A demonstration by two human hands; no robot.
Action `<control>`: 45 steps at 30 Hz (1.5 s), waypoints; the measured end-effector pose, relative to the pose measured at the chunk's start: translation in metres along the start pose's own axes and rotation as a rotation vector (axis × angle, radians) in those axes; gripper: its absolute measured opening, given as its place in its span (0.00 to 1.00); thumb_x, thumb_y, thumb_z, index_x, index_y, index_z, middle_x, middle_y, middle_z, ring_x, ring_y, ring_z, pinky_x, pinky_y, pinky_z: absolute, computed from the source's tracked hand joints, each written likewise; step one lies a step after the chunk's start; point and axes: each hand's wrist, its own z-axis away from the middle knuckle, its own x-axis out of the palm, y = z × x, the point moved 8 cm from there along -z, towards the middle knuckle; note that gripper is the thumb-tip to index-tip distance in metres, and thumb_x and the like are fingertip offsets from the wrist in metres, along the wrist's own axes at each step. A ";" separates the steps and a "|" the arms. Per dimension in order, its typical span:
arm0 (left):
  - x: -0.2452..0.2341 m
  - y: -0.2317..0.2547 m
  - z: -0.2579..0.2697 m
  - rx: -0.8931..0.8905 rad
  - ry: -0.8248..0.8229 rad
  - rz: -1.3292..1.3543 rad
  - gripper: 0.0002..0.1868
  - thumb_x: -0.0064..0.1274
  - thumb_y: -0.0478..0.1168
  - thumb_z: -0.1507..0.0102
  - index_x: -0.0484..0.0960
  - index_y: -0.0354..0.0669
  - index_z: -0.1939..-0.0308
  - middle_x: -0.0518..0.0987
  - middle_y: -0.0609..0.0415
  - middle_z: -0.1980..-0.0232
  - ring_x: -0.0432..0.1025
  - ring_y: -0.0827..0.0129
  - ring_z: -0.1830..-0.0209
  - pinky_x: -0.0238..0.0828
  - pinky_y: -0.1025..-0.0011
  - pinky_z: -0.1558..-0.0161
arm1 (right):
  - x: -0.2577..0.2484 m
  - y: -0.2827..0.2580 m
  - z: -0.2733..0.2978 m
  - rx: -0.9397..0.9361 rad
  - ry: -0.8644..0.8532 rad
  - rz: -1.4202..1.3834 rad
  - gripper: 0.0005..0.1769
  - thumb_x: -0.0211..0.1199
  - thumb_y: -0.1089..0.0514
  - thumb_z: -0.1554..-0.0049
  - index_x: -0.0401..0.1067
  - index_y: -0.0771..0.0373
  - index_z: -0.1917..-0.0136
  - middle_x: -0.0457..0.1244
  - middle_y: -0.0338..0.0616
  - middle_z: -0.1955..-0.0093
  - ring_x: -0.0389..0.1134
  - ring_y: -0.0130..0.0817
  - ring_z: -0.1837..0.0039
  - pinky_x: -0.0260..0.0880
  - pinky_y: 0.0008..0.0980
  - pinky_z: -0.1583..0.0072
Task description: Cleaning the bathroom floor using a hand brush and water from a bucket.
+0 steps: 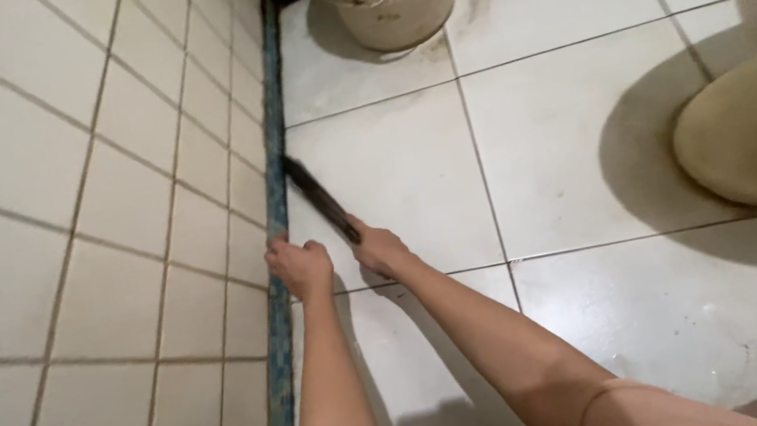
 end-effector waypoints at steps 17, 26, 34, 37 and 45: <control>-0.051 0.027 0.011 0.096 -0.267 -0.270 0.30 0.52 0.41 0.39 0.68 0.35 0.34 0.68 0.36 0.33 0.67 0.41 0.35 0.67 0.49 0.37 | 0.041 -0.040 0.008 0.114 0.135 0.112 0.44 0.54 0.57 0.44 0.44 0.55 0.17 0.67 0.61 0.43 0.71 0.54 0.41 0.71 0.50 0.41; -0.015 -0.011 -0.049 0.139 -0.403 -0.270 0.32 0.53 0.42 0.39 0.66 0.30 0.33 0.69 0.32 0.34 0.70 0.40 0.37 0.68 0.51 0.36 | -0.063 0.005 0.055 0.244 0.243 0.030 0.43 0.49 0.54 0.39 0.38 0.38 0.14 0.68 0.60 0.41 0.71 0.56 0.41 0.70 0.53 0.39; 0.010 -0.015 -0.086 0.097 -0.394 0.006 0.29 0.50 0.39 0.39 0.72 0.28 0.35 0.78 0.29 0.38 0.74 0.43 0.37 0.71 0.57 0.36 | -0.045 -0.081 0.016 0.150 0.138 -0.209 0.38 0.49 0.54 0.39 0.50 0.36 0.17 0.70 0.63 0.45 0.73 0.61 0.46 0.73 0.56 0.44; 0.036 -0.018 -0.091 0.133 -0.381 0.047 0.34 0.53 0.38 0.41 0.67 0.27 0.32 0.72 0.29 0.35 0.70 0.42 0.35 0.68 0.56 0.36 | -0.005 -0.031 -0.053 0.019 0.099 0.100 0.45 0.50 0.60 0.42 0.44 0.34 0.16 0.66 0.62 0.41 0.70 0.56 0.40 0.69 0.50 0.38; 0.022 -0.008 -0.078 0.163 -0.396 0.075 0.34 0.51 0.38 0.41 0.67 0.28 0.31 0.72 0.30 0.32 0.68 0.43 0.32 0.65 0.59 0.32 | -0.077 -0.054 0.029 0.277 0.242 -0.269 0.32 0.45 0.50 0.34 0.52 0.34 0.18 0.70 0.65 0.43 0.74 0.64 0.44 0.74 0.57 0.43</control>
